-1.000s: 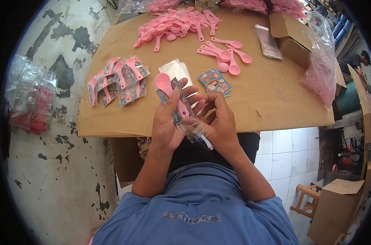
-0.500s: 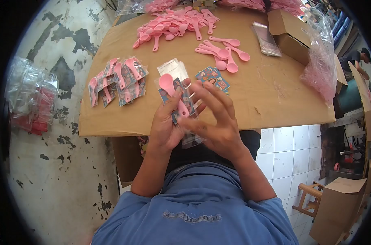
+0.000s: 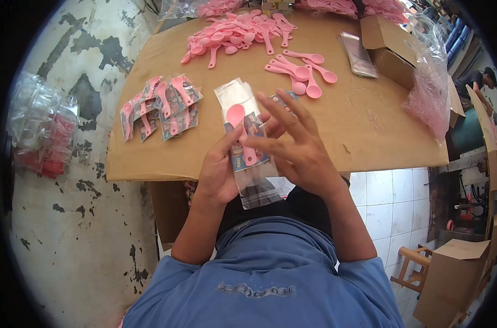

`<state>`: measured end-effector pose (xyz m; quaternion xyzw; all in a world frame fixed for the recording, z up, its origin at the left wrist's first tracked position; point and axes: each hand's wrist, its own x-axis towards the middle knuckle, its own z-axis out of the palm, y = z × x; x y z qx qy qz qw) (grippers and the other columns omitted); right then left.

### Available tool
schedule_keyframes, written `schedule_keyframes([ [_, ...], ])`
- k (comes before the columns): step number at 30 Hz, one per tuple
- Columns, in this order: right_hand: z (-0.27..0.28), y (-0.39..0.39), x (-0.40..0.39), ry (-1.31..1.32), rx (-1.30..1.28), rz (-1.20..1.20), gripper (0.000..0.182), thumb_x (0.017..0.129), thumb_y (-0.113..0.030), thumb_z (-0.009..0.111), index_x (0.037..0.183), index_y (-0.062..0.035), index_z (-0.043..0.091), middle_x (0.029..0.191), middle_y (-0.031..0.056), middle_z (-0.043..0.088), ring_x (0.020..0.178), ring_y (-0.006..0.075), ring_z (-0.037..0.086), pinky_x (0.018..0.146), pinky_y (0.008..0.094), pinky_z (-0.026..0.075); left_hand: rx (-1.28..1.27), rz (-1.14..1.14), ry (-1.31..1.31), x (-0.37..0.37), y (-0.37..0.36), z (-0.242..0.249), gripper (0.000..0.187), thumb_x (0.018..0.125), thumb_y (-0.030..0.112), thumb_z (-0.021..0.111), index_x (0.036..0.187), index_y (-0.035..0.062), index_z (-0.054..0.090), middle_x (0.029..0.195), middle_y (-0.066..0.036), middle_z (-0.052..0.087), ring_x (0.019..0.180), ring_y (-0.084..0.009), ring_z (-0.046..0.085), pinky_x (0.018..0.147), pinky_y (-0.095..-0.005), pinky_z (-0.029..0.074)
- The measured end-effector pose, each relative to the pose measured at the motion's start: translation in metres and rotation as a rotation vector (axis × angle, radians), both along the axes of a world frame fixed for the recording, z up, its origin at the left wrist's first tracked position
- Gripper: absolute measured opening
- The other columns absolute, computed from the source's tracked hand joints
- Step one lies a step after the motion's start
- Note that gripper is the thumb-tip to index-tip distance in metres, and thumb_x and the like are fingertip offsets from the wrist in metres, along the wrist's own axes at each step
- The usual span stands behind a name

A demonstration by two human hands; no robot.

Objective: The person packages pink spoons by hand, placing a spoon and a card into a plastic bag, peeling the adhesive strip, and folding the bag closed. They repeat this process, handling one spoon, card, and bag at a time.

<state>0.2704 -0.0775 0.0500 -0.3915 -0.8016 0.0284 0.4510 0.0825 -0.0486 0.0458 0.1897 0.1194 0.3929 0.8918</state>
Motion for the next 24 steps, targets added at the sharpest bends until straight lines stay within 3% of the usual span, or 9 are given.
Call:
schedule_keyframes([
  [5,0.007,-0.001,-0.002,0.224,-0.096,0.132,0.044,0.081,0.005,0.07,0.119,-0.0139,0.078,0.146,0.0142,0.062,0.141,0.0356,0.051,0.108,0.0434,0.048,0.025,-0.035,0.026,-0.01,0.001,-0.01,0.058,0.114,0.035,0.044,0.155,-0.0043,0.038,0.149,-0.022,0.055,0.143,-0.0293,0.052,0.119,-0.0432,0.043],
  [10,0.01,-0.017,0.002,0.637,-0.409,0.03,0.025,0.091,0.001,0.074,0.116,0.0014,0.074,0.111,0.0088,0.076,0.104,0.0183,0.07,0.09,0.0325,0.055,0.291,0.19,0.278,-0.011,0.001,-0.007,0.064,0.112,0.041,0.047,0.157,-0.0041,0.037,0.152,-0.022,0.053,0.143,-0.0295,0.052,0.121,-0.0451,0.039],
  [11,0.01,-0.016,-0.004,0.693,-0.429,0.051,0.031,0.097,-0.006,0.075,0.126,0.0025,0.068,0.102,0.0075,0.076,0.089,0.0111,0.069,0.084,0.0296,0.056,0.393,0.19,0.257,-0.01,0.001,-0.005,0.063,0.11,0.034,0.056,0.157,-0.0036,0.038,0.15,-0.022,0.056,0.133,-0.0282,0.06,0.111,-0.0416,0.05],
  [14,0.013,-0.026,-0.01,0.834,-0.682,0.081,0.044,0.097,-0.005,0.074,0.137,0.0008,0.058,0.099,0.009,0.076,0.083,0.01,0.069,0.078,0.0263,0.056,0.56,0.164,0.466,-0.008,-0.008,0.009,0.061,0.108,0.027,0.06,0.156,-0.0055,0.041,0.147,-0.024,0.059,0.126,-0.0249,0.065,0.105,-0.0356,0.055],
  [15,0.007,-0.025,-0.009,0.769,-0.716,0.072,0.048,0.099,-0.004,0.072,0.143,-0.0007,0.052,0.098,0.01,0.076,0.083,0.0092,0.07,0.073,0.0234,0.056,0.485,0.207,0.463,-0.005,-0.009,0.007,0.054,0.105,0.014,0.065,0.151,-0.0064,0.047,0.133,-0.023,0.068,0.11,-0.0207,0.072,0.094,-0.0303,0.06],
  [18,-0.001,-0.031,-0.023,1.015,-0.784,0.057,0.046,0.1,-0.003,0.07,0.143,-0.0009,0.053,0.092,0.0074,0.075,0.082,0.009,0.07,0.071,0.0238,0.056,0.478,0.233,0.584,-0.005,-0.01,-0.01,0.051,0.105,0.011,0.065,0.15,-0.0061,0.049,0.12,-0.021,0.074,0.101,-0.0174,0.074,0.088,-0.028,0.06],
  [21,-0.002,-0.033,-0.017,0.928,-0.721,-0.061,0.044,0.098,-0.003,0.072,0.139,-0.0017,0.057,0.097,0.0091,0.074,0.086,0.0148,0.071,0.075,0.0286,0.056,0.512,0.281,0.65,-0.006,-0.013,-0.011,0.052,0.104,0.01,0.066,0.152,-0.0032,0.05,0.11,-0.017,0.077,0.094,-0.0135,0.074,0.081,-0.0259,0.059],
  [24,-0.01,-0.018,-0.012,0.392,-0.123,-0.324,0.041,0.093,-0.004,0.076,0.132,-0.0027,0.063,0.108,0.0134,0.073,0.098,0.0251,0.071,0.085,0.0366,0.055,0.561,0.344,0.683,-0.004,-0.02,0.0,0.055,0.104,0.008,0.066,0.155,0.0001,0.047,0.102,-0.014,0.078,0.09,-0.0103,0.073,0.076,-0.0237,0.057],
])
